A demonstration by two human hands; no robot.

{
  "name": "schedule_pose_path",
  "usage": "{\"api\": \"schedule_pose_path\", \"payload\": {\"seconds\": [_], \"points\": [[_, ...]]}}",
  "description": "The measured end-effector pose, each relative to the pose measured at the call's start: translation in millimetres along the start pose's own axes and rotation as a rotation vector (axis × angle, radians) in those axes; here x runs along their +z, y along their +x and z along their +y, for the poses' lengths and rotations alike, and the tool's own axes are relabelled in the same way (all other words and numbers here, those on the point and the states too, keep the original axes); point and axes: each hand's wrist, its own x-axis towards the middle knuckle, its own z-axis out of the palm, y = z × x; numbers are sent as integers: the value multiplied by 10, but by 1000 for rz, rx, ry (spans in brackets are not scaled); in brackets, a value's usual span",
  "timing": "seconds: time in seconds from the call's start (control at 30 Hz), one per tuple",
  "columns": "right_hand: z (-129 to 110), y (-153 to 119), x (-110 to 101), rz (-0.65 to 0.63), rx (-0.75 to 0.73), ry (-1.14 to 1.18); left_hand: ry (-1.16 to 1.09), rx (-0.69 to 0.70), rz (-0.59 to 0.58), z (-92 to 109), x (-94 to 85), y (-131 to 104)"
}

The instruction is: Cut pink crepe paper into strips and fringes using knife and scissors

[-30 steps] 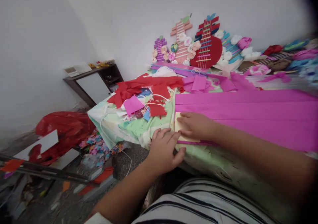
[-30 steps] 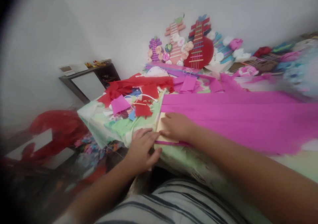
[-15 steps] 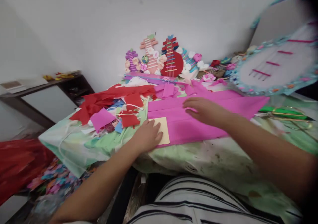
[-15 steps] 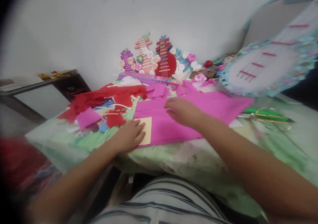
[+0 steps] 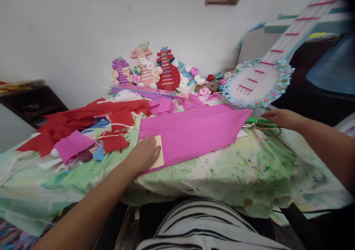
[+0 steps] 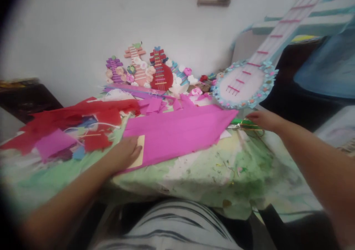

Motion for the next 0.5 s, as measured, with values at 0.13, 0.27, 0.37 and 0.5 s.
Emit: {"api": "schedule_pose_path", "payload": {"seconds": [0.13,0.27,0.37,0.5], "points": [[-180,92,-5,-225,-14,16,-21,0,8,-13,2,-2],[-383,169,17,-435,-105,80,-11,4,10,5,-10,-3],[-461,248,-14,-471,-137,68,-6,2,12,24,-34,-15],[-451,377,-70,-443,-133,-1,-5,-9,5,36,-50,-24]]}}
